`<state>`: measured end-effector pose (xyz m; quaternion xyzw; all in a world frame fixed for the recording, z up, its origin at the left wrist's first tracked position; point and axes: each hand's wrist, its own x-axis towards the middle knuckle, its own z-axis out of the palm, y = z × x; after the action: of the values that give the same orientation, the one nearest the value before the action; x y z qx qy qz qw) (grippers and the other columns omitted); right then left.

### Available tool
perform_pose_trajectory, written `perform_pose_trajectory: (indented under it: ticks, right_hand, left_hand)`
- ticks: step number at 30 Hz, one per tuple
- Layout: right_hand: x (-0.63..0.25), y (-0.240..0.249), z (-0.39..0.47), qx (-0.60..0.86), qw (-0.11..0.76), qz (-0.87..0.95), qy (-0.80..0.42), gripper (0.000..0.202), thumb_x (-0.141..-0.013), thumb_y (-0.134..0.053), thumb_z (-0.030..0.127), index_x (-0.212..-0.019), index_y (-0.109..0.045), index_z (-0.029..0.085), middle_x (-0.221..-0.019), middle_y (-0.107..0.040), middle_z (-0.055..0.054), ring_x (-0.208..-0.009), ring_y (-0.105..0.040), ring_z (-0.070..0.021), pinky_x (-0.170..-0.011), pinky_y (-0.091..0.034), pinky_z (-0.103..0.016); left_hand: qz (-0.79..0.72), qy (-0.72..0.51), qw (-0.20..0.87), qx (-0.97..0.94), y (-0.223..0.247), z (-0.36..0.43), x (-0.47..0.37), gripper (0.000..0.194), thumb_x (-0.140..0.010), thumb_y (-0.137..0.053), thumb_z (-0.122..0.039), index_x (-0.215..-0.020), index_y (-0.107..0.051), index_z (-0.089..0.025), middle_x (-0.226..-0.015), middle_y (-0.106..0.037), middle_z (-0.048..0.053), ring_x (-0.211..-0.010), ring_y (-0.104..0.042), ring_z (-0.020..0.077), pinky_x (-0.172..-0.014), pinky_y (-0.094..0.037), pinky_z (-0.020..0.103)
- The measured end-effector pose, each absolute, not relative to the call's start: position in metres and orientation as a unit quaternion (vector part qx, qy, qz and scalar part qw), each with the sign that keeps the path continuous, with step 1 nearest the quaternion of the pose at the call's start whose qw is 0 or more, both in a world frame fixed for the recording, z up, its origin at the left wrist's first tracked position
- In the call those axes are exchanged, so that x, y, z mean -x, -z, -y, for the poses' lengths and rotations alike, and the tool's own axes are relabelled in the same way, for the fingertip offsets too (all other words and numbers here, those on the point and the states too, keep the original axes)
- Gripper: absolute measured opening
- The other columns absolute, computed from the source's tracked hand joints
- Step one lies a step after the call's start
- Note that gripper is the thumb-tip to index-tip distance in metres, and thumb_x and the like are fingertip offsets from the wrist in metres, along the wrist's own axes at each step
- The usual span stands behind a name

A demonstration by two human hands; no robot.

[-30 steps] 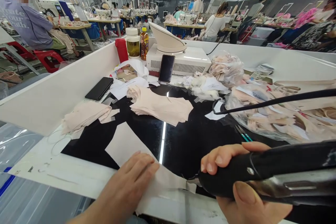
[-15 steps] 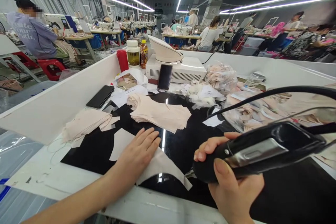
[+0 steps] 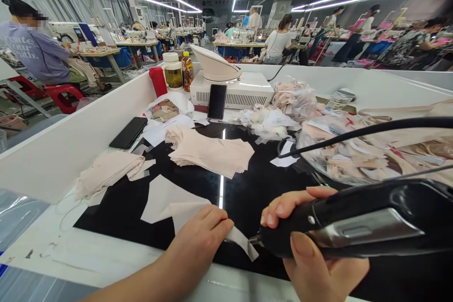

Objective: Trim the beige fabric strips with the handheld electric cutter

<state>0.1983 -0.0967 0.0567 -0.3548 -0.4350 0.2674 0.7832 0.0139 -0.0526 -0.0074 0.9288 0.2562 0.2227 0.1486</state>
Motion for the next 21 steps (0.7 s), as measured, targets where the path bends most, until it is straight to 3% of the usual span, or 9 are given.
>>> perform_pose_trajectory:
  ticks: [7,14,21]
  right_hand:
    - [-0.198,-0.056,0.099,0.35,0.786,0.437,-0.262,0.039,-0.089,-0.085,0.033,-0.121,-0.063,0.03,-0.081,-0.067,0.003,-0.064,-0.065,-0.0151,-0.059,-0.061,-0.03]
    - [-0.199,-0.054,0.101,0.354,0.781,0.44,-0.266,0.039,-0.09,-0.084,0.03,-0.123,-0.063,0.029,-0.083,-0.067,0.002,-0.066,-0.066,-0.0155,-0.06,-0.061,-0.03]
    - [-0.197,-0.058,0.101,0.369,0.776,0.439,-0.261,0.039,-0.09,-0.084,0.035,-0.12,-0.061,0.028,-0.08,-0.067,0.002,-0.063,-0.066,-0.016,-0.057,-0.061,-0.031]
  left_hand:
    - [-0.231,-0.209,0.184,-0.932,0.008,0.054,-0.003,0.035,-0.098,-0.055,0.006,-0.124,-0.062,-0.014,-0.116,-0.066,0.008,-0.105,-0.064,0.0223,-0.093,-0.062,0.034]
    - [-0.2,-0.222,0.146,-0.943,-0.001,0.053,0.003,0.026,-0.108,-0.045,-0.005,-0.126,-0.062,-0.014,-0.122,-0.069,0.011,-0.112,-0.066,0.0228,-0.095,-0.061,0.032]
    - [-0.188,-0.195,0.068,-0.96,0.0,0.056,-0.004,0.023,-0.104,-0.046,0.0,-0.117,-0.062,-0.012,-0.108,-0.069,0.01,-0.105,-0.066,0.0217,-0.094,-0.061,0.031]
